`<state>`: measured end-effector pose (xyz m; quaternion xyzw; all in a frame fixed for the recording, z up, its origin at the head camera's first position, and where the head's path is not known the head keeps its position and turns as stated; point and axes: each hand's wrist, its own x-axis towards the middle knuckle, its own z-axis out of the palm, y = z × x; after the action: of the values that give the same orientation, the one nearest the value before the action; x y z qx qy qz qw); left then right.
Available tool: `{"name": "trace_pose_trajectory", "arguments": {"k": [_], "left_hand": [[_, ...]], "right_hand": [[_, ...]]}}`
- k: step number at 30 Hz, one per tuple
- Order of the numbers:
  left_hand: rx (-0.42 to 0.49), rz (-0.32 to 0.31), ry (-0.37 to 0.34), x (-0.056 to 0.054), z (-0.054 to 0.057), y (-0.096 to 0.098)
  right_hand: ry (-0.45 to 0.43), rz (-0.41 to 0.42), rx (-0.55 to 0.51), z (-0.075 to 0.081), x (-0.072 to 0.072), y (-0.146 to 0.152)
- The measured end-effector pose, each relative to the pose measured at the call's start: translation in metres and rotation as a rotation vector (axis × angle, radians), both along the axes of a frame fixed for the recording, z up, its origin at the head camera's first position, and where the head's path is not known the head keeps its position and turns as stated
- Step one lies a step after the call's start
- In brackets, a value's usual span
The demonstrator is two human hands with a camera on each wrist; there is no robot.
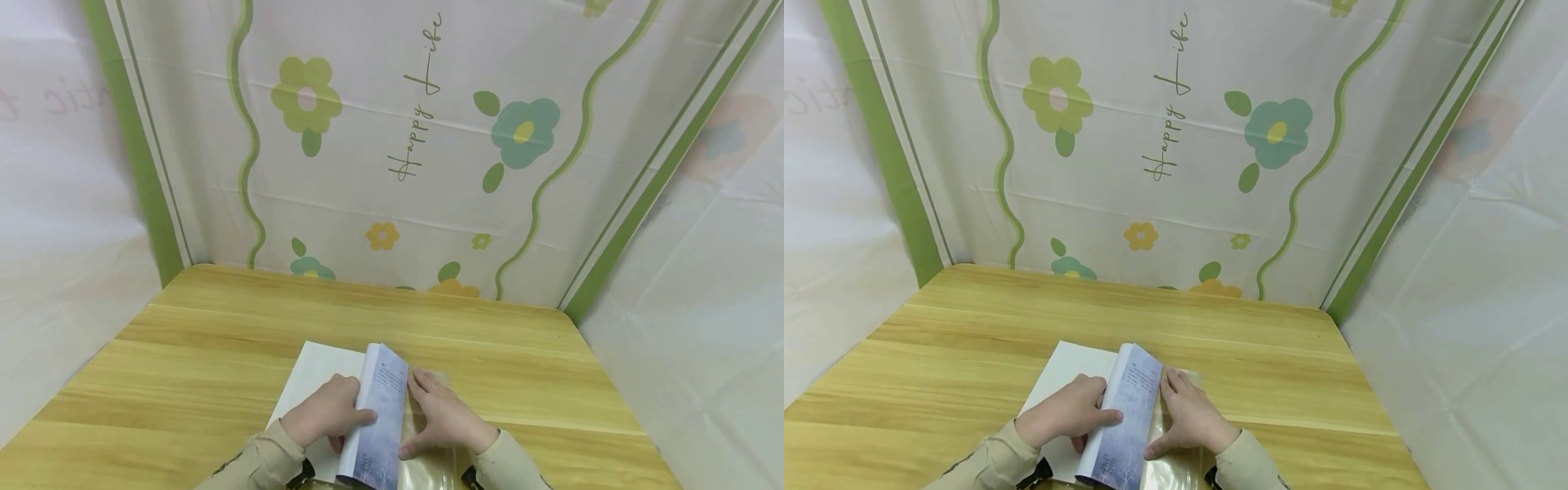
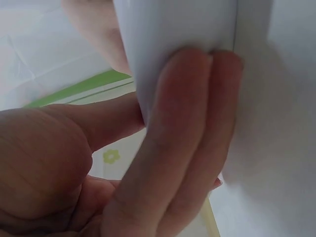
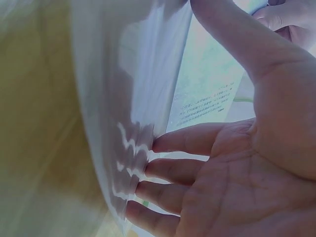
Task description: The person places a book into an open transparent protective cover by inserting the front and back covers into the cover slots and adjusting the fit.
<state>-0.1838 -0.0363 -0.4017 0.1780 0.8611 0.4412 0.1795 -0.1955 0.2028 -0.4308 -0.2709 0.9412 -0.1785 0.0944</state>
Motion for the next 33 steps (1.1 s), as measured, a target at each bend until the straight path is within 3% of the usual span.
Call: {"name": "trace_pose_trajectory", "arguments": {"k": [12, 20, 33], "left_hand": [[-0.013, -0.021, 0.046, 0.001, -0.001, 0.002], [-0.058, -0.096, -0.021, -0.005, 0.002, -0.006], [-0.087, -0.07, -0.015, -0.005, 0.002, -0.007]], "right_hand": [[0.019, 0.006, 0.008, 0.0, 0.0, 0.0], [0.027, 0.019, 0.021, 0.0, -0.001, 0.0], [0.044, 0.016, 0.023, 0.0, 0.0, 0.0]]}}
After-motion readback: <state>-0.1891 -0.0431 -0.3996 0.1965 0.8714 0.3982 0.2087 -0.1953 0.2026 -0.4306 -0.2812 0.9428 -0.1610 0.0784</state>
